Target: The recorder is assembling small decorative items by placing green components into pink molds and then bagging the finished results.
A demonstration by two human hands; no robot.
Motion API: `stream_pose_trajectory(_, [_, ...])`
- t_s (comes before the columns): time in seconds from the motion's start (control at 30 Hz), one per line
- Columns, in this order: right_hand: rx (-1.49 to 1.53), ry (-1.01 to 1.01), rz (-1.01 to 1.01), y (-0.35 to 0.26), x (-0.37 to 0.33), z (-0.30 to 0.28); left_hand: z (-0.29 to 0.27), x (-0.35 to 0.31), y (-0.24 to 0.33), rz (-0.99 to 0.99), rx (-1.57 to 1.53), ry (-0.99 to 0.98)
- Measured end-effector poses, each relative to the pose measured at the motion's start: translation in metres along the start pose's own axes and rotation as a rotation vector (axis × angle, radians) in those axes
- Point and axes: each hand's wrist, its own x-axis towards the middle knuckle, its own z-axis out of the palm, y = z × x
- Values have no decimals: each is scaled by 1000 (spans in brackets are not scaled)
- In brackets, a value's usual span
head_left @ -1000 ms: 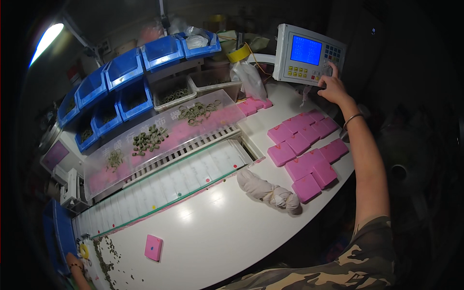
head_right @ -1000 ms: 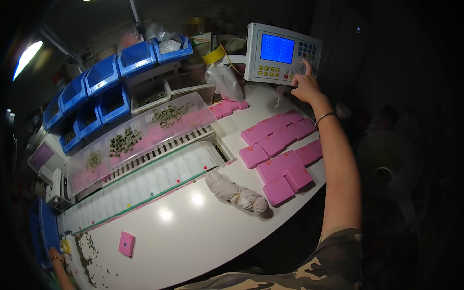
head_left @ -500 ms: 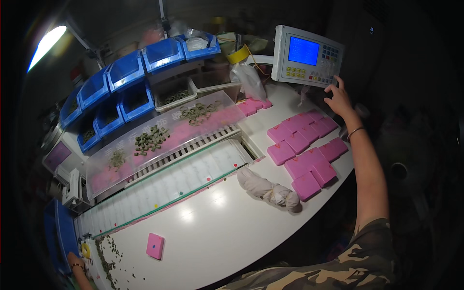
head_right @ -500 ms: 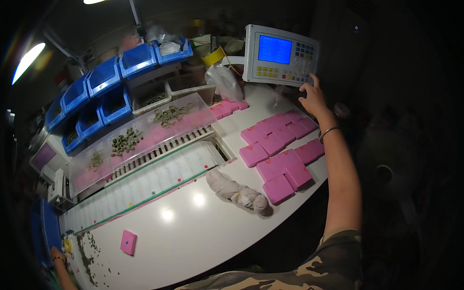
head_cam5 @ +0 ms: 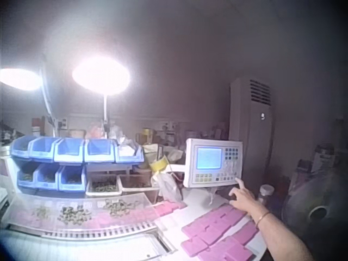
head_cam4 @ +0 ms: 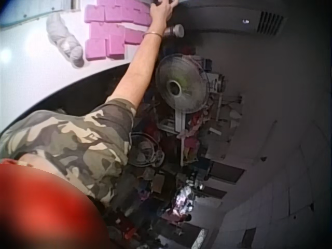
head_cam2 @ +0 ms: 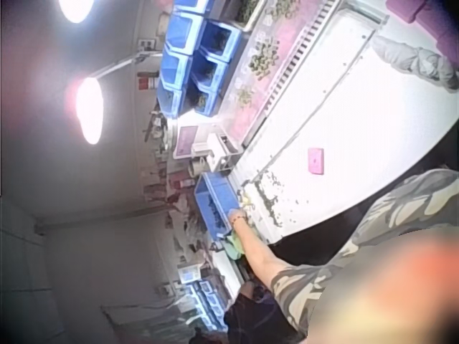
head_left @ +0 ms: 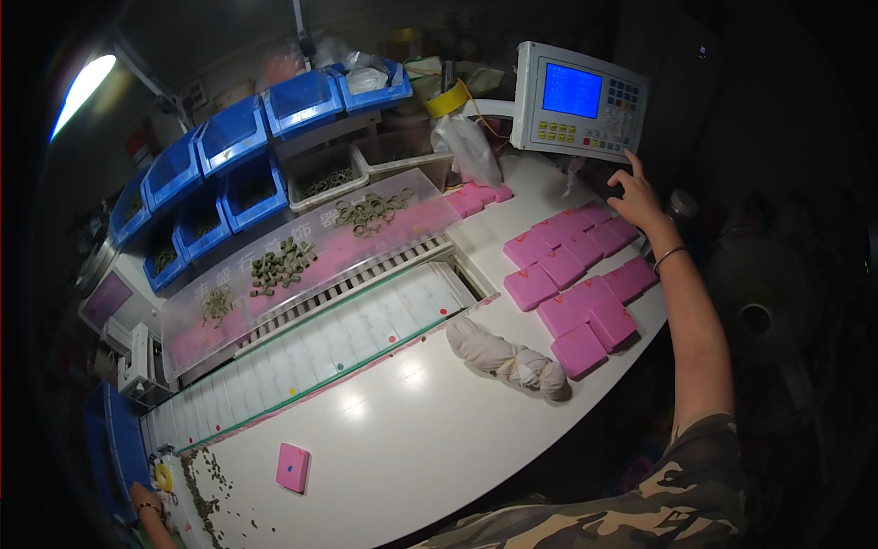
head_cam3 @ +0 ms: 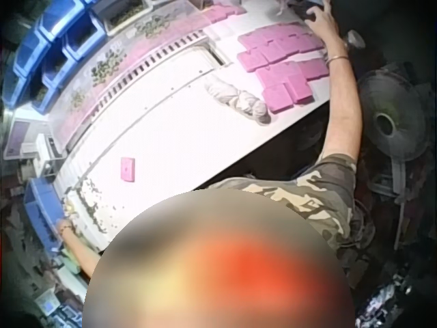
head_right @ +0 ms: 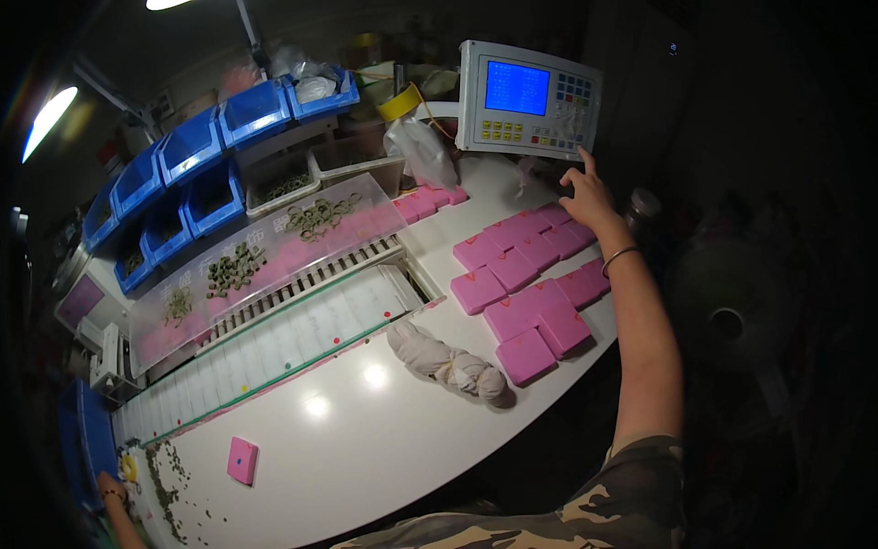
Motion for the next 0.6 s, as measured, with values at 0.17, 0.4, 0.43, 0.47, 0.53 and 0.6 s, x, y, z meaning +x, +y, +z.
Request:
stream_pose_trajectory(0.17, [-269, -70, 15, -8, 1, 4, 11, 9, -7, 59, 37, 16])
stream_pose_trajectory(0.4, [-325, -174, 63, -19, 4, 1, 1, -4, -10, 90, -51, 74])
stream_pose_trajectory(0.43, [-314, -189, 48, -16, 4, 0, -1, -7, -9, 78, -41, 64])
stream_pose_trajectory(0.47, [-282, -130, 17, -13, 4, 0, -4, -11, -7, 69, -52, 88])
stream_pose_trajectory(0.53, [-219, -7, -48, -6, 5, 1, -11, -20, -1, 45, -77, 130])
stream_pose_trajectory(0.6, [-153, 56, -59, 0, 6, 4, -24, -31, 8, 72, -113, 197])
